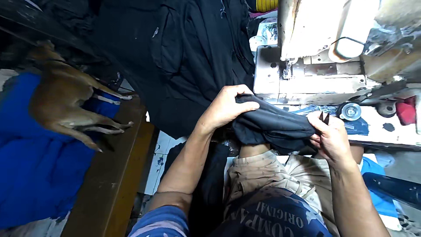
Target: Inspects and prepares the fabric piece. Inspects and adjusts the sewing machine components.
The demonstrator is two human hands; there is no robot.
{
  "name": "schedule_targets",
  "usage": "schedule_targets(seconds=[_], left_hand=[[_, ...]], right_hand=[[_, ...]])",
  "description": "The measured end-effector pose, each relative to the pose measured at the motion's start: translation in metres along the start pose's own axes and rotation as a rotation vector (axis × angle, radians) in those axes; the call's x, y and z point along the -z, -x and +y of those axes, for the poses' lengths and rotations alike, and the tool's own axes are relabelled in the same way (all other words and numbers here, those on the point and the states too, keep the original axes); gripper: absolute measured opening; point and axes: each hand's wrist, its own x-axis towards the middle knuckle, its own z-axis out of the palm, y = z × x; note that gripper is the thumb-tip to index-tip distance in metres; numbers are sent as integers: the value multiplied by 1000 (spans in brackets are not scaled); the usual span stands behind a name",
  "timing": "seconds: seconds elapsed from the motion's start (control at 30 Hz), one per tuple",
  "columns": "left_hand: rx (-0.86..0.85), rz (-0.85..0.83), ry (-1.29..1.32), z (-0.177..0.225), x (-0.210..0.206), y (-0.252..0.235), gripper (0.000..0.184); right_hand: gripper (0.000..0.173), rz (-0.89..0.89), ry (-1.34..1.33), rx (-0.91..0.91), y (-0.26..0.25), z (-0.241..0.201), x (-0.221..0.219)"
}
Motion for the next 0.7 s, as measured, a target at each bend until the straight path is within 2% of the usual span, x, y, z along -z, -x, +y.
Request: schedule_targets(seconds=[0.07,0.17,0.27,0.37,0.47,0.6,0.7], left_hand=[[-23,-20,27,-2,-3,-1,12],[22,-49,294,-3,-12,-2,12],[84,-20,494,-10,-24,-5,26],[129,20,550,-21,-30,-9,33],[226,65,589,-9,-33,-13,36],[232,57,611,-11,-33,-12,38],[95,15,571,-41,-32,-12,42]], right_hand=[[19,-28,174,139,-1,5,3],[24,42,635,511,1,3,5],[28,46,785,787,3,-19,1],[37,-112,892,788,1,-39,-3],[51,-255,965,778,-8,-51,-8],[38,-352,948,851,-25,-56,-14],[34,-363,952,843,-23,-64,-22]])
